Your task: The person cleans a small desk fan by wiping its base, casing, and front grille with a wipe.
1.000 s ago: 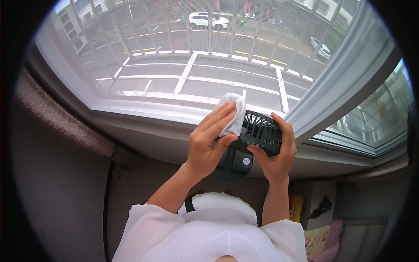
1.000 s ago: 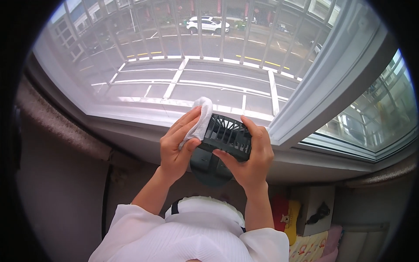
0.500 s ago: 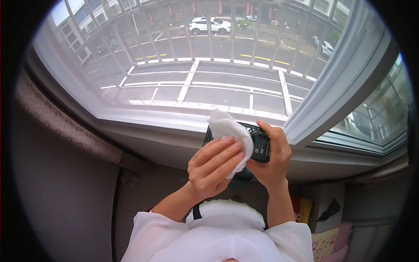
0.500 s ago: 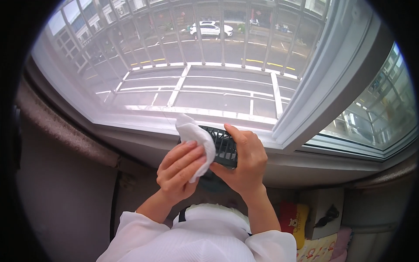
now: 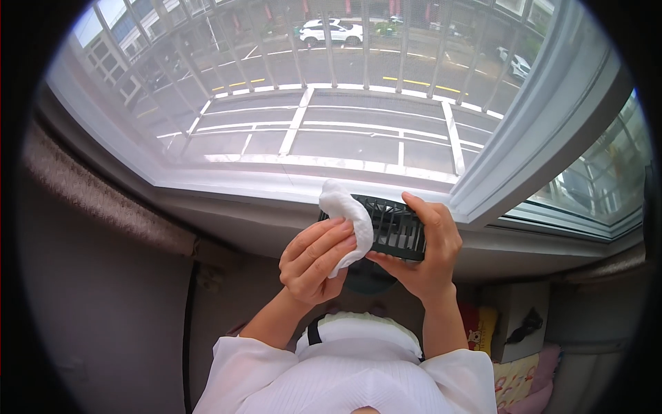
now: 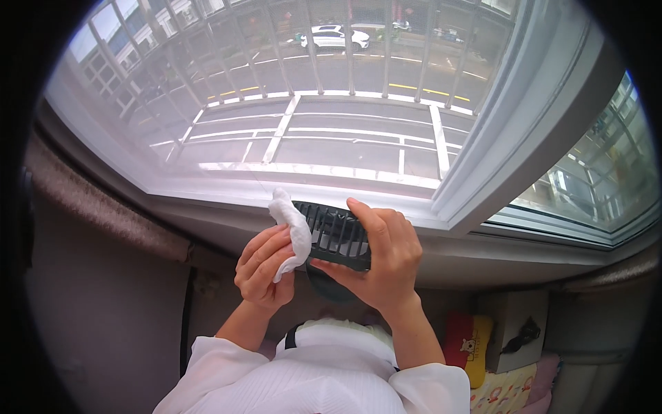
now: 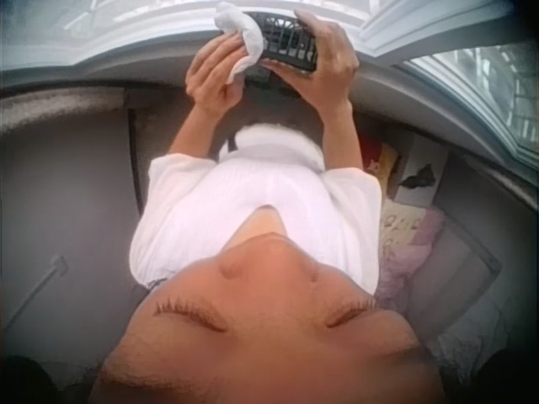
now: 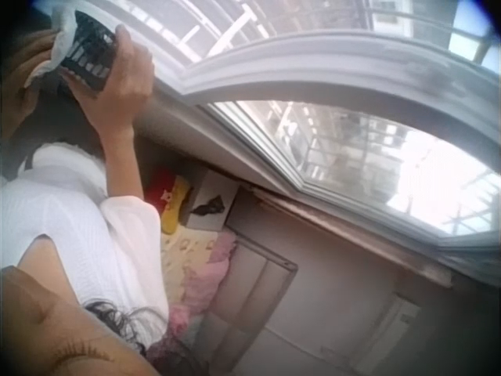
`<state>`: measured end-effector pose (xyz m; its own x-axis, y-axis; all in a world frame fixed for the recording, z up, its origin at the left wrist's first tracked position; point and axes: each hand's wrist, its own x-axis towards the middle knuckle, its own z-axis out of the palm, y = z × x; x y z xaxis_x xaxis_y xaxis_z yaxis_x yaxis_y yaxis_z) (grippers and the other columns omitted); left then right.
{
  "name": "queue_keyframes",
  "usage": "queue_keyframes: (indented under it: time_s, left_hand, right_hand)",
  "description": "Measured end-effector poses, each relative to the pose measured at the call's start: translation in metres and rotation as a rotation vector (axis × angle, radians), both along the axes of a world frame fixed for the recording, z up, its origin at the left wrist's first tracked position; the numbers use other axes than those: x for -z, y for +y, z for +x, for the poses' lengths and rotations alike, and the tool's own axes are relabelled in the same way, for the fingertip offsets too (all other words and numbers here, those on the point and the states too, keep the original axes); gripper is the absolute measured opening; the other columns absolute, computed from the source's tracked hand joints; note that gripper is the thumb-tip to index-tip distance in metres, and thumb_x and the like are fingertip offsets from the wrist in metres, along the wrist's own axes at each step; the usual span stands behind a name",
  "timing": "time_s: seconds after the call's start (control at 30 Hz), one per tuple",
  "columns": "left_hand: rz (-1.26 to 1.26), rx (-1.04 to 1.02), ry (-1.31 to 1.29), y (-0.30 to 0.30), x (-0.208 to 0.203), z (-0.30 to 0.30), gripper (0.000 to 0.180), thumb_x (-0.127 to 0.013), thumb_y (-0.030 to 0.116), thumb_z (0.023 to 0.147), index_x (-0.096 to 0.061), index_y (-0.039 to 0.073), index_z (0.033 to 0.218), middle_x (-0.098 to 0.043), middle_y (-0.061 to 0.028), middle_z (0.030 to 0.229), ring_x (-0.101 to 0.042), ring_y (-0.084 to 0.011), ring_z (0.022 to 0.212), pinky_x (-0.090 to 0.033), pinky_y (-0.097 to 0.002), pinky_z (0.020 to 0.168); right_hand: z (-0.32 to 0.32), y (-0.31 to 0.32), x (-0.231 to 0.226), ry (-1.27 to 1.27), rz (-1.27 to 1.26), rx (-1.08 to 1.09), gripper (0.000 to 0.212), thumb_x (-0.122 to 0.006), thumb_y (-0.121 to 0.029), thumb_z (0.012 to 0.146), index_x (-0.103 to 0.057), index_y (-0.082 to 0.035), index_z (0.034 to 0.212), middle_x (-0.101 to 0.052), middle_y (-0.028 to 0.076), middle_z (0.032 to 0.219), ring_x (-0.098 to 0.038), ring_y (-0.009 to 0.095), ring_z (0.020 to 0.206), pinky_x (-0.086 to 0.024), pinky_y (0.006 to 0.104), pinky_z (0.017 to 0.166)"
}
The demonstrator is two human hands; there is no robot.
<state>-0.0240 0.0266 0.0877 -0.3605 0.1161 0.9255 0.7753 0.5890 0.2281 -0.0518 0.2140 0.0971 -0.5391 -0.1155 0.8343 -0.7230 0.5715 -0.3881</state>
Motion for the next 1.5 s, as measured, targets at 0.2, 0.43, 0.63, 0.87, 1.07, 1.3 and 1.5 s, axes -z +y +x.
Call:
queue_keyframes:
  time_s: [0.2, 0.43, 0.63, 0.87, 1.07, 1.3, 1.5]
  left_hand:
    - [0.151, -0.036, -0.025, -0.003, 0.01, -0.001, 0.018, -0.063, 0.0, 0.083, -0.07, -0.003, 0.1, -0.071, -0.0197, 0.102, -0.069, -0.034, 0.097, -0.056, -0.0376, 0.086]
    - [0.495, -0.055, -0.156, -0.021, 0.008, 0.005, 0.017, -0.06, 0.01, 0.096, -0.064, -0.005, 0.103, -0.069, -0.0173, 0.104, -0.064, -0.0193, 0.091, -0.049, -0.0297, 0.081]
    - [0.021, 0.009, -0.086, -0.013, -0.002, 0.004, 0.034, -0.062, -0.002, 0.079, -0.07, 0.001, 0.111, -0.069, -0.0209, 0.109, -0.069, -0.0374, 0.101, -0.056, -0.0392, 0.085]
    - [0.118, 0.184, -0.308, -0.017, -0.01, -0.01, 0.033, -0.055, 0.015, 0.093, -0.067, -0.002, 0.118, -0.063, -0.0239, 0.124, -0.061, -0.0396, 0.116, -0.051, -0.0427, 0.095]
    - [0.065, 0.201, -0.367, -0.015, -0.023, -0.013, 0.033, -0.057, 0.016, 0.093, -0.066, -0.003, 0.119, -0.062, -0.0246, 0.125, -0.058, -0.0398, 0.12, -0.049, -0.0429, 0.098]
    - [0.028, 0.066, -0.233, -0.016, -0.011, 0.011, 0.026, -0.068, -0.001, 0.078, -0.071, -0.004, 0.104, -0.07, -0.0212, 0.106, -0.067, -0.0369, 0.106, -0.056, -0.0396, 0.088]
    - [0.045, 0.053, -0.214, -0.025, -0.004, 0.018, 0.024, -0.066, -0.001, 0.079, -0.071, -0.004, 0.103, -0.071, -0.0193, 0.103, -0.07, -0.0335, 0.098, -0.057, -0.0369, 0.084]
  right_hand:
    - [0.001, 0.0, -0.002, -0.014, -0.025, -0.032, 0.073, -0.089, -0.041, 0.062, -0.059, -0.008, 0.119, -0.063, 0.008, 0.086, -0.061, 0.024, 0.072, -0.049, 0.035, 0.063]
    - [0.001, 0.003, 0.0, -0.02, -0.043, -0.046, 0.072, -0.091, -0.036, 0.06, -0.06, -0.007, 0.119, -0.064, 0.009, 0.089, -0.062, 0.025, 0.075, -0.05, 0.0347, 0.066]
    - [0.004, 0.003, -0.001, -0.038, -0.03, -0.042, 0.073, -0.091, -0.035, 0.06, -0.06, -0.007, 0.119, -0.064, 0.008, 0.091, -0.062, 0.025, 0.077, -0.05, 0.0354, 0.067]
    - [0.008, 0.0, 0.001, -0.034, -0.005, -0.048, 0.077, -0.093, -0.033, 0.057, -0.059, -0.007, 0.121, -0.064, 0.008, 0.092, -0.062, 0.025, 0.079, -0.05, 0.0355, 0.068]
    - [0.006, 0.0, -0.001, -0.053, -0.027, -0.037, 0.077, -0.093, -0.033, 0.055, -0.059, -0.007, 0.12, -0.065, 0.008, 0.092, -0.062, 0.025, 0.079, -0.051, 0.0351, 0.069]
    - [0.006, 0.003, 0.004, -0.039, -0.019, -0.077, 0.079, -0.092, -0.036, 0.057, -0.059, -0.001, 0.12, -0.06, 0.01, 0.092, -0.058, 0.023, 0.079, -0.047, 0.0328, 0.071]
    - [0.006, 0.001, 0.0, -0.042, 0.003, -0.064, 0.076, -0.093, -0.036, 0.055, -0.061, -0.006, 0.117, -0.066, 0.008, 0.091, -0.063, 0.024, 0.077, -0.05, 0.0341, 0.067]
